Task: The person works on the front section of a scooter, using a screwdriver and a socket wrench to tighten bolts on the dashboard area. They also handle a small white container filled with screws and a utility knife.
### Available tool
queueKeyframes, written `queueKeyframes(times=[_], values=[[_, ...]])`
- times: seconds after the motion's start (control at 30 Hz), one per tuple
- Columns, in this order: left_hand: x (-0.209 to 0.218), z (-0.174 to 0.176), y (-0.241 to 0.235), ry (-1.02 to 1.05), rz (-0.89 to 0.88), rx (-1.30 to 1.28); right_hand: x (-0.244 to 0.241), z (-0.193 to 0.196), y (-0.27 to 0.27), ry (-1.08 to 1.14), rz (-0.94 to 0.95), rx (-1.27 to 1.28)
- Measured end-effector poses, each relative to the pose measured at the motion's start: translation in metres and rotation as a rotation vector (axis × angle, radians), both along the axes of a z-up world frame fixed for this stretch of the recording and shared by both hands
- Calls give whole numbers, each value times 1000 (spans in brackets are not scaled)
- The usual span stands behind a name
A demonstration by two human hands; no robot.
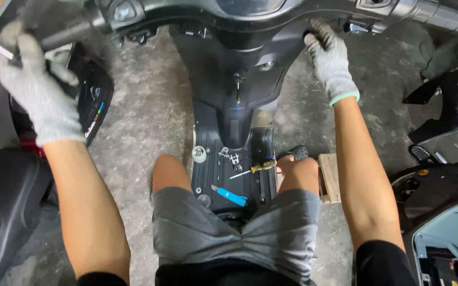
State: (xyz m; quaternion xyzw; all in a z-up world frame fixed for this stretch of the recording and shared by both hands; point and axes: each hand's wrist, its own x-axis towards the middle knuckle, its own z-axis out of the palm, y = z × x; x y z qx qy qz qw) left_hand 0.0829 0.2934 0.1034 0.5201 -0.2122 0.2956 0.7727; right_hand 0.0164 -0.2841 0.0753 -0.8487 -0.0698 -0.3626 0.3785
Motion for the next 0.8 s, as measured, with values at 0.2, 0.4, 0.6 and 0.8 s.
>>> queueKeyframes(times=[0.2,0.4,0.6,0.8], values=[[13,10,9,19,-47,30,10,-1,4,59,-97,222],[27,12,17,17,-118,10,45,-25,-21,-16,64,420],[22,20,12,100,-58,28,63,-36,-32,-80,135,393],[34,17,6,77,-21,-37,92,-69,-71,-103,180,435]])
